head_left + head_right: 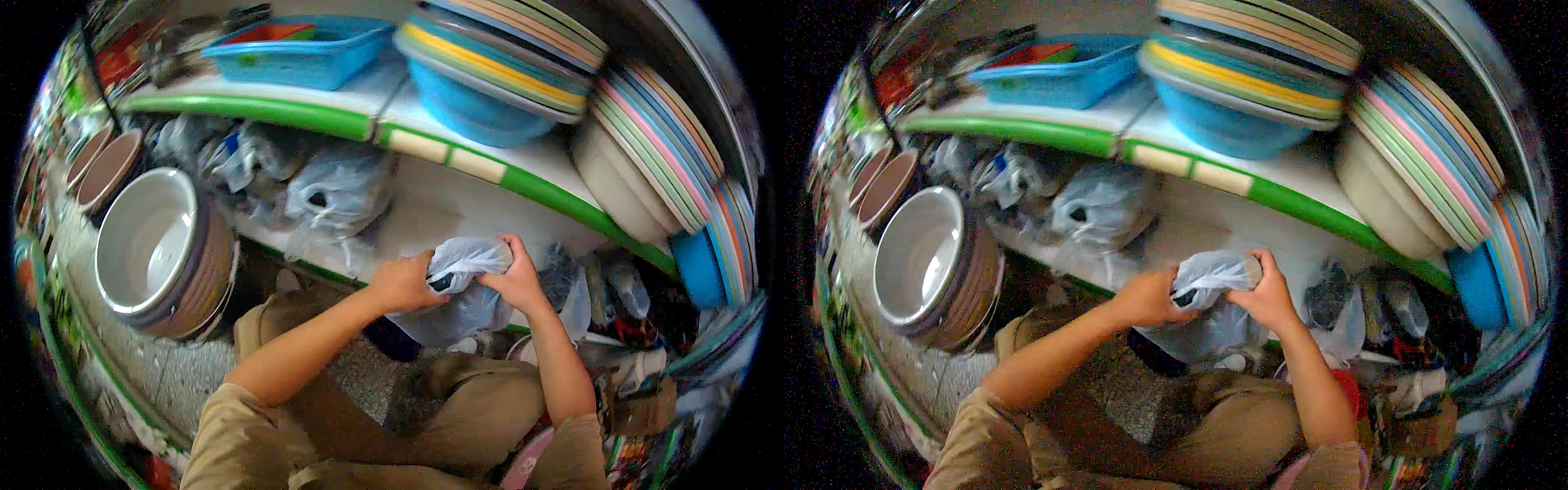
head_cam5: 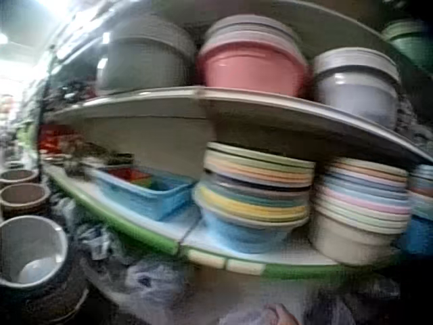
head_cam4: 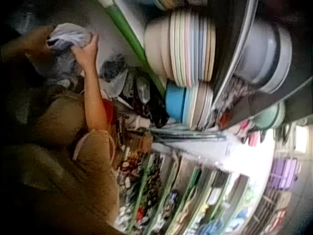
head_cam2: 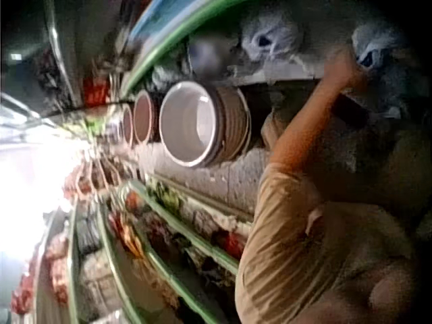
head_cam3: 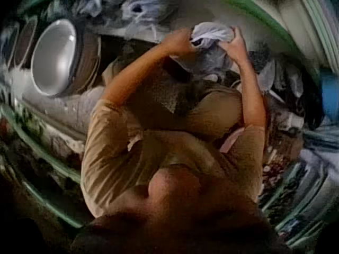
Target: The person sits on the floor and organizes items on a low shelf. They remove plastic bags, inspect a pair of blue and yellow slippers, and wipe the shelf surface with a purple cloth. They also move a pink basin and a red-lidded container to tidy the area.
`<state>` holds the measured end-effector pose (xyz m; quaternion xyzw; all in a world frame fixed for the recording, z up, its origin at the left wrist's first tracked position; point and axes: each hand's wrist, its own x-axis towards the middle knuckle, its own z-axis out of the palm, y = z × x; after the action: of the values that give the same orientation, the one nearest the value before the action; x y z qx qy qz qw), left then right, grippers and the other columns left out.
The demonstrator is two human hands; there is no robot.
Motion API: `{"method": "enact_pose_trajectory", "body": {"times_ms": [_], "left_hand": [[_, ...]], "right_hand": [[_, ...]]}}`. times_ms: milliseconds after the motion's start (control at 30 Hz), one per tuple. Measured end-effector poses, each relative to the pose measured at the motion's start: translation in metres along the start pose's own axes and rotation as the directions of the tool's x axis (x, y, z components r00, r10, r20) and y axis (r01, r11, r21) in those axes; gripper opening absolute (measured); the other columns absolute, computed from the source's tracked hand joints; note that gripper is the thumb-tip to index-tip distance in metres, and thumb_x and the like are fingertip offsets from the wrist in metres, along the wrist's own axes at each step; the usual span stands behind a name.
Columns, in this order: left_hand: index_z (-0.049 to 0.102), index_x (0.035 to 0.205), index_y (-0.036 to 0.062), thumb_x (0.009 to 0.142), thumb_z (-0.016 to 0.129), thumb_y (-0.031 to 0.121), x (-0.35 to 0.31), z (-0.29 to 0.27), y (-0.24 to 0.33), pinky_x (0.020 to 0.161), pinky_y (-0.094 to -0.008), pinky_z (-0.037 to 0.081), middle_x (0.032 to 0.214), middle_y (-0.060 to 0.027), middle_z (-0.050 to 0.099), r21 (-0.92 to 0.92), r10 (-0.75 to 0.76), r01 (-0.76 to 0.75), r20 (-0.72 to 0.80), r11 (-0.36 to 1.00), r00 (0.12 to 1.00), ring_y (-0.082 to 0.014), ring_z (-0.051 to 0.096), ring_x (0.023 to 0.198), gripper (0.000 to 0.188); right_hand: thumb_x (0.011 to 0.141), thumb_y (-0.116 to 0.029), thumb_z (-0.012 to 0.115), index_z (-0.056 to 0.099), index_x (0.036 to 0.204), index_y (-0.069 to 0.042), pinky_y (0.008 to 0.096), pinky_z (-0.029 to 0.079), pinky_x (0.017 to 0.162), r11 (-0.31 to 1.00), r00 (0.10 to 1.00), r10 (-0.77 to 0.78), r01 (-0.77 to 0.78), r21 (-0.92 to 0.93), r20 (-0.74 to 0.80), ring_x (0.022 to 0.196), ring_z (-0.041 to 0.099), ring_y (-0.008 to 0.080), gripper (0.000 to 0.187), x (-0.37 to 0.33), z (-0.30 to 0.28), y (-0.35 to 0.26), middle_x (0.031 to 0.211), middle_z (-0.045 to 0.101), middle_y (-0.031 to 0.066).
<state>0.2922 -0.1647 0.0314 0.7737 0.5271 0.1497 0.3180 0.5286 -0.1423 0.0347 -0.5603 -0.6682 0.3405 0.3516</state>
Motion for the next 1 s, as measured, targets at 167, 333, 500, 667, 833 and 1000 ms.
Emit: {"method": "enact_pose_trajectory", "body": {"times_ms": [167,333,500,667,833,1000], "left_hand": [[0.061,0.111,0.0066,0.073,0.071,0.035,-0.02,0.028,-0.053,0.075,-0.0422,0.05,0.093,-0.0196,0.066,-0.322,0.153,-0.24,-0.273,0.916,0.95,-0.0343,0.065,0.084,0.048],[0.062,0.112,0.0088,0.086,0.063,0.017,-0.032,0.012,-0.074,0.07,-0.0334,0.048,0.088,0.0005,0.064,-0.655,-0.153,-0.086,-0.299,0.75,0.942,-0.0104,0.057,0.08,0.027],[0.052,0.118,0.0053,0.086,0.062,0.011,-0.041,-0.058,-0.09,0.085,-0.049,0.05,0.104,-0.0117,0.062,-0.998,-0.478,-0.052,-0.023,-0.047,0.878,-0.029,0.061,0.098,0.034],[0.048,0.127,0.003,0.09,0.059,0.017,-0.003,-0.087,-0.147,0.097,-0.0546,0.042,0.12,-0.0135,0.058,-0.93,-0.377,-0.3,-0.205,-0.213,0.903,-0.0318,0.057,0.11,0.041],[0.049,0.128,0.0048,0.093,0.055,0.027,0.071,-0.121,-0.168,0.1,-0.0524,0.039,0.128,-0.0142,0.054,-0.834,-0.459,-0.427,-0.245,-0.35,0.854,-0.0317,0.051,0.117,0.042],[0.045,0.129,0.0041,0.083,0.07,0.03,0.14,-0.134,-0.354,0.096,-0.0504,0.041,0.129,-0.0136,0.053,-0.883,-0.746,-0.447,-0.201,-0.143,0.635,-0.0329,0.052,0.115,0.058]], "right_hand": [[0.062,-0.008,0.076,0.049,0.118,-0.003,0.0313,0.047,0.086,0.996,0.97,-0.075,0.086,-0.037,0.233,0.098,0.059,0.0183,0.063,0.025,0.036,-0.052,0.105,0.061,0.0089],[0.072,-0.015,0.072,0.043,0.131,-0.005,0.036,0.041,0.098,0.964,0.961,-0.218,0.239,-0.116,0.171,0.118,0.05,0.0237,0.066,0.031,0.065,-0.085,0.126,0.053,0.0143],[0.08,-0.024,0.068,0.037,0.137,-0.006,0.0413,0.038,0.103,0.965,0.95,-0.228,0.249,-0.079,0.212,0.125,0.046,0.0327,0.067,0.013,0.059,-0.089,0.136,0.046,0.0197],[0.082,-0.022,0.069,0.035,0.137,-0.001,0.0388,0.041,0.1,0.984,0.938,-0.113,0.152,-0.095,0.328,0.122,0.05,0.0289,0.068,-0.022,0.04,-0.067,0.136,0.046,0.0191],[0.084,-0.02,0.068,0.037,0.136,-0.001,0.0373,0.043,0.098,0.987,0.934,0.011,0.047,-0.153,0.357,0.118,0.052,0.0263,0.064,-0.042,0.009,-0.046,0.133,0.048,0.0168],[0.085,-0.013,0.065,0.039,0.134,-0.001,0.036,0.042,0.098,0.993,0.905,-0.004,0.054,-0.105,0.425,0.118,0.053,0.0237,0.058,-0.036,0.005,-0.033,0.134,0.048,0.0125]]}}
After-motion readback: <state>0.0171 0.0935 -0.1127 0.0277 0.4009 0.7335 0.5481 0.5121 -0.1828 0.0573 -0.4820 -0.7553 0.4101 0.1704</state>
